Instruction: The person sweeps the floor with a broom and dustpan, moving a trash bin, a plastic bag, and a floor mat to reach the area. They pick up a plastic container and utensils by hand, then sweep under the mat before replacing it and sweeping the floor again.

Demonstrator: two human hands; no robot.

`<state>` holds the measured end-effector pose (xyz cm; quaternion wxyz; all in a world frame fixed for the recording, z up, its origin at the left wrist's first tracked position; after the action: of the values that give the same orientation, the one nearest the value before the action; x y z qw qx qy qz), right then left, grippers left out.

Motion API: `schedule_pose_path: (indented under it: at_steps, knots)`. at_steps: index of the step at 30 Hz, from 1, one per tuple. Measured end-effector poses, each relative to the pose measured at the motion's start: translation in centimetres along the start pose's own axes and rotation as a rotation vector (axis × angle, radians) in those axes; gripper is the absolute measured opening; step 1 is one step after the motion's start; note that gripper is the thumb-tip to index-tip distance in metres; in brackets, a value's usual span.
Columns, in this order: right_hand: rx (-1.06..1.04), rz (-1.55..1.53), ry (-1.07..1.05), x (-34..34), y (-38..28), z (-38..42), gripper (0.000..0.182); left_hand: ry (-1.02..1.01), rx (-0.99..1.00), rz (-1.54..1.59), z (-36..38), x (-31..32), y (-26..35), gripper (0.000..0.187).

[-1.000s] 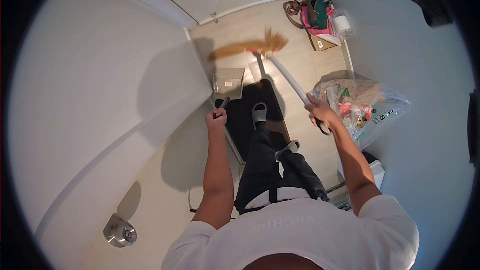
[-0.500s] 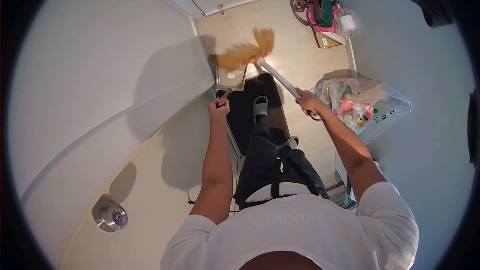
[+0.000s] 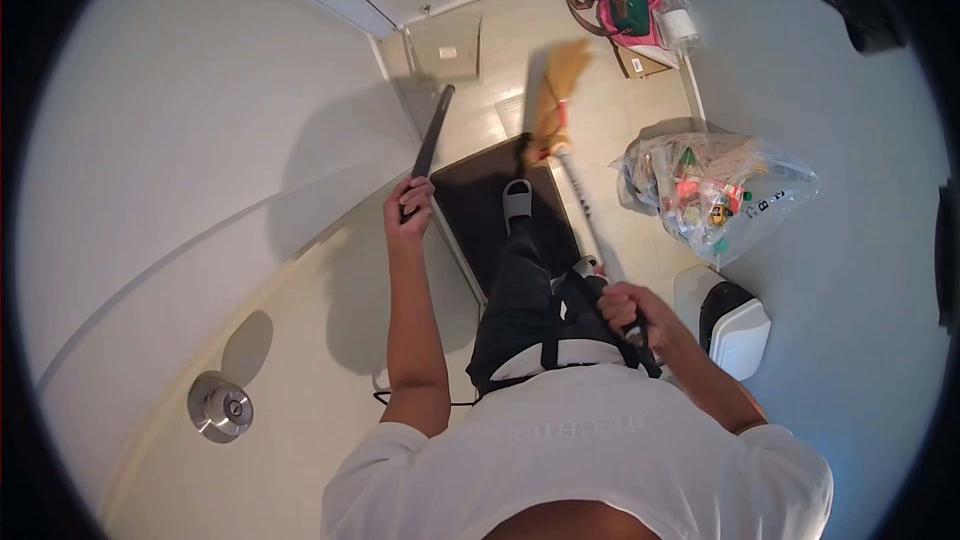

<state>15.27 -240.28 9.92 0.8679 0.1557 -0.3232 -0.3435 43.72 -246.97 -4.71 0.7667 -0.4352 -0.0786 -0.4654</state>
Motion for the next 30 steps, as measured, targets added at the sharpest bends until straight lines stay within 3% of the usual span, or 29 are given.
schedule_pose_path:
  at_steps: [3,7,9,11,12,13,15,17,20,24,25,27,30]
  knots:
    - [0.132,0.027,-0.151,-0.2,1.5,-2.3,0.026,-0.051,-0.014,-0.025,1.4,2.7,-1.5,0.011]
    - [-0.008,0.616,-0.137,-1.5,-5.6,-11.9,0.005,-0.081,-0.015,-0.103,2.1,4.8,-2.5,0.013]
    - [0.374,0.223,-0.009,-3.2,-7.8,-18.0,0.017,-0.068,0.004,-0.135,2.2,5.1,-2.7,0.013]
    - [0.134,0.676,0.142,-1.2,-13.3,-19.0,0.009,-0.050,0.006,-0.107,2.5,5.1,-3.0,0.013]
    - [-0.017,0.823,0.209,-0.2,-16.2,-18.8,0.015,-0.047,0.002,-0.121,2.6,4.9,-3.1,0.013]
    - [-0.173,0.965,0.277,0.9,-18.9,-18.0,0.028,-0.020,0.027,-0.128,2.7,4.5,-3.0,0.013]
    - [-0.263,1.078,0.364,2.7,-21.7,-16.3,0.060,0.008,0.044,-0.142,2.5,3.7,-2.6,0.013]
    - [-0.402,1.054,0.301,3.8,-23.5,-13.7,0.053,0.031,0.067,-0.150,2.3,2.5,-2.1,0.012]
    - [-0.323,0.844,0.001,3.6,-22.7,-7.0,0.060,0.061,0.075,-0.164,1.4,0.8,-0.4,0.011]
    - [-0.461,0.913,0.412,-1.8,-19.6,2.4,0.066,0.185,0.107,-0.219,-0.7,-1.5,2.8,0.010]
    - [-0.466,0.912,0.411,-1.8,-19.5,2.2,0.066,0.247,0.108,-0.234,-1.3,-2.2,3.7,0.010]
    - [-0.609,1.009,0.482,-1.4,-20.5,1.3,0.065,0.304,0.106,-0.227,-3.2,-2.8,5.1,0.011]
    - [-0.728,0.954,0.450,1.1,-25.6,-5.7,0.016,0.394,0.105,-0.195,-5.4,-3.9,6.3,0.012]
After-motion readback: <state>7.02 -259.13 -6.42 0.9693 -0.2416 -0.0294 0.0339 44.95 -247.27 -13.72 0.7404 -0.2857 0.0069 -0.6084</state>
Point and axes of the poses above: each hand's wrist, its own z-axis away from the middle knuckle, its own x-axis out of the palm, y = z × x, the point moved 9 cm from there along -z, towards the middle knuckle, and after that the axes turned 4 degrees about -y, right-handed, at the moved point
